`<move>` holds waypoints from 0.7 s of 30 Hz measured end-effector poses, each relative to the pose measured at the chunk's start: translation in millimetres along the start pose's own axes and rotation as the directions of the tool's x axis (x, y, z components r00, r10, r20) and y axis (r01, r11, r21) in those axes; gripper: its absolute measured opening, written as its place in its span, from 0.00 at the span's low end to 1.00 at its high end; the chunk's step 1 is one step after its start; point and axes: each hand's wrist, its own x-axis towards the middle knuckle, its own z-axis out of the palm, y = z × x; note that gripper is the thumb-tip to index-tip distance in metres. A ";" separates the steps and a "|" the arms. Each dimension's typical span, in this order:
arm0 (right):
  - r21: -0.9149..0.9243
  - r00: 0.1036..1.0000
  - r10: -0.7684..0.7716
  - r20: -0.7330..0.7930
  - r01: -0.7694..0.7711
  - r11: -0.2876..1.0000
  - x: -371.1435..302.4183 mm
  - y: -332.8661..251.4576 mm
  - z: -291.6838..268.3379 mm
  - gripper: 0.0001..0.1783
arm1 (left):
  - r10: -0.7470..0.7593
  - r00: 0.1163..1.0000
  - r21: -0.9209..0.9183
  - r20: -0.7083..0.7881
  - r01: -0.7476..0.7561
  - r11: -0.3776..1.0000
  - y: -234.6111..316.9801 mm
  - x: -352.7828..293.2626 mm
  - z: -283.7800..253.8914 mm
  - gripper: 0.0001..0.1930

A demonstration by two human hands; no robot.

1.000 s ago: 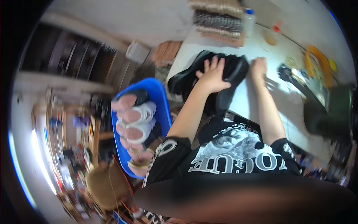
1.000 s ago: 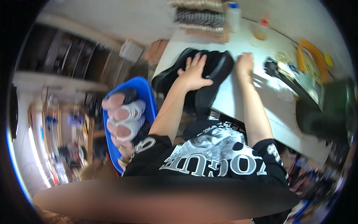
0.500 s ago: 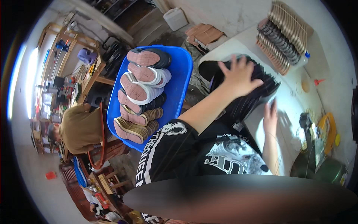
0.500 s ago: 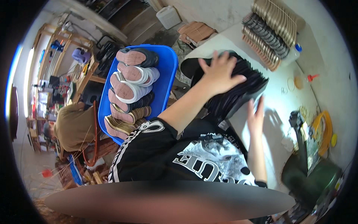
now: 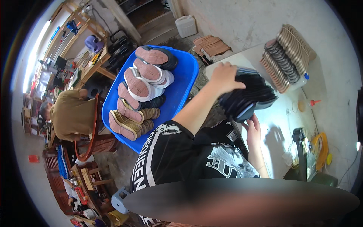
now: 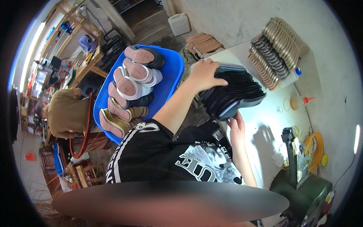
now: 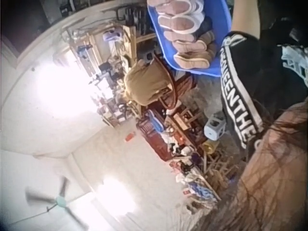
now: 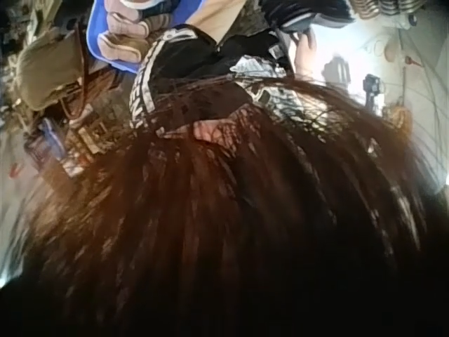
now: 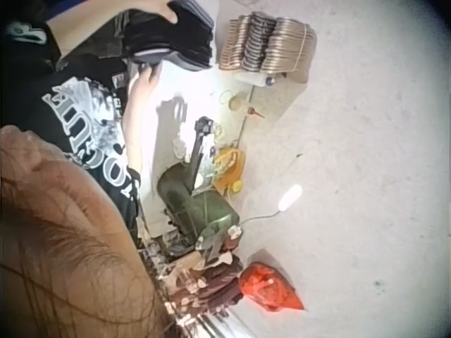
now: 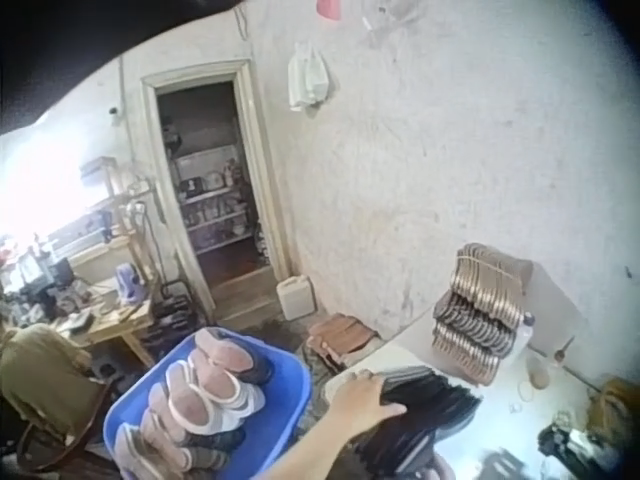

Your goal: Applying glue and assembling shoe soles and borders in a factory workshop.

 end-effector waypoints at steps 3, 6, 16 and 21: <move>-0.278 0.988 -0.151 0.015 0.149 0.949 -3.4 6.4 4.1 0.30 | -0.138 0.989 0.008 0.050 0.138 0.990 -49.6 18.1 29.2 0.39; -0.379 0.990 -0.140 0.026 0.139 0.915 3.7 4.3 10.3 0.41 | 0.014 0.960 -0.450 0.280 0.118 0.885 -76.0 40.9 39.0 0.37; -0.103 0.998 0.039 0.043 -0.035 0.994 12.6 -8.7 4.6 0.43 | -0.051 0.802 -0.674 0.595 0.533 0.512 -63.3 11.5 27.4 0.37; -0.333 0.978 0.208 -0.018 -0.202 0.921 5.1 -36.2 -1.2 0.32 | -0.263 0.707 -0.671 0.656 0.706 0.226 -47.9 16.4 9.8 0.36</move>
